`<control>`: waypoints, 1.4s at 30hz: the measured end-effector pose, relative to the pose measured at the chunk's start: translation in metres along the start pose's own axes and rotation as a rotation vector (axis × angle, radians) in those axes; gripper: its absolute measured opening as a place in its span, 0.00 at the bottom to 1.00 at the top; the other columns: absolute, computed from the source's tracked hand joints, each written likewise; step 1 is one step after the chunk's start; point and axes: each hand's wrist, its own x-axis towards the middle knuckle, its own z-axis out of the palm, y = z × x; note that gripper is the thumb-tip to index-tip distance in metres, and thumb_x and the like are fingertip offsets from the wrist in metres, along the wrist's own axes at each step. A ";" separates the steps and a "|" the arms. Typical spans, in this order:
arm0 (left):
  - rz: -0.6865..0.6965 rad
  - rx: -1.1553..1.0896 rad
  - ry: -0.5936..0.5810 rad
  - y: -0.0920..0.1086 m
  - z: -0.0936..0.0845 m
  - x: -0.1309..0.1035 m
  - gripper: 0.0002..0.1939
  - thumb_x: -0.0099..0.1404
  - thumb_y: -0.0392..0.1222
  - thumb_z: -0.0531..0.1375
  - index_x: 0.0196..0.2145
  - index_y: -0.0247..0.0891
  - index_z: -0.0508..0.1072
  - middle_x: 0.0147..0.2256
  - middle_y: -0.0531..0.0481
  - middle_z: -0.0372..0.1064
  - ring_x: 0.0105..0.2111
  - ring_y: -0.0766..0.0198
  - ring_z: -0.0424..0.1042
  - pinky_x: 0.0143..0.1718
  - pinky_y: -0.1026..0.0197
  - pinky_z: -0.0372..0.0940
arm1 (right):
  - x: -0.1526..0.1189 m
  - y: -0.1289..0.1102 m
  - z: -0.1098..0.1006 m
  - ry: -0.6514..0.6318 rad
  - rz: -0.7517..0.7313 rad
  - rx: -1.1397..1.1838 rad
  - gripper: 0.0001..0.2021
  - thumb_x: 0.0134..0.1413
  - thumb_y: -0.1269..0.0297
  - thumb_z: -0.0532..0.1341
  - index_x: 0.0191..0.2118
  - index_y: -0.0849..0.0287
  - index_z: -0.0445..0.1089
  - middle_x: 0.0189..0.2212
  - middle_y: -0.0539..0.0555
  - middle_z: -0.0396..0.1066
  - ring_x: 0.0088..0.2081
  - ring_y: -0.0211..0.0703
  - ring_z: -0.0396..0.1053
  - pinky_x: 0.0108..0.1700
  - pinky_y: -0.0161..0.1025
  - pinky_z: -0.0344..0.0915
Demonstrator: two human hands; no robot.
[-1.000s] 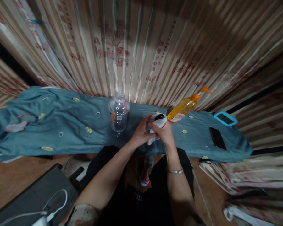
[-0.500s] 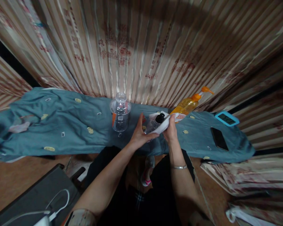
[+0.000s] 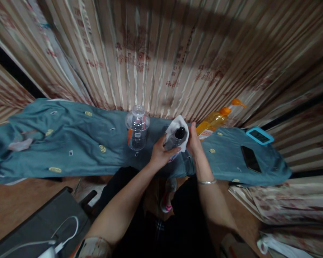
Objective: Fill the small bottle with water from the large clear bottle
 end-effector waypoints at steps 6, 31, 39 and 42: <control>0.251 0.331 0.096 0.000 -0.016 -0.006 0.29 0.55 0.50 0.66 0.50 0.33 0.67 0.48 0.40 0.68 0.49 0.52 0.69 0.51 0.50 0.65 | -0.057 -0.003 0.014 0.105 -0.196 -0.071 0.35 0.64 0.39 0.49 0.65 0.61 0.49 0.58 0.60 0.53 0.59 0.50 0.53 0.60 0.50 0.53; 0.222 0.233 -0.070 0.017 -0.010 -0.027 0.06 0.61 0.42 0.58 0.33 0.38 0.71 0.57 0.42 0.60 0.57 0.54 0.62 0.58 0.53 0.58 | -0.047 -0.034 0.017 0.153 -0.433 -0.403 0.18 0.66 0.54 0.56 0.55 0.60 0.66 0.53 0.56 0.60 0.56 0.45 0.58 0.58 0.41 0.54; 0.056 0.118 -0.022 0.003 0.000 -0.029 0.32 0.55 0.39 0.63 0.56 0.38 0.57 0.60 0.39 0.56 0.59 0.52 0.60 0.60 0.49 0.55 | -0.051 -0.026 0.020 0.124 -0.360 -0.302 0.22 0.67 0.52 0.55 0.59 0.60 0.60 0.48 0.56 0.65 0.48 0.44 0.65 0.50 0.39 0.62; 0.034 0.153 -0.090 -0.011 0.005 -0.027 0.41 0.52 0.33 0.61 0.61 0.38 0.49 0.61 0.38 0.55 0.61 0.51 0.58 0.62 0.48 0.53 | -0.055 -0.025 0.021 0.159 -0.347 -0.338 0.26 0.63 0.50 0.60 0.59 0.60 0.59 0.50 0.56 0.63 0.50 0.45 0.63 0.52 0.40 0.60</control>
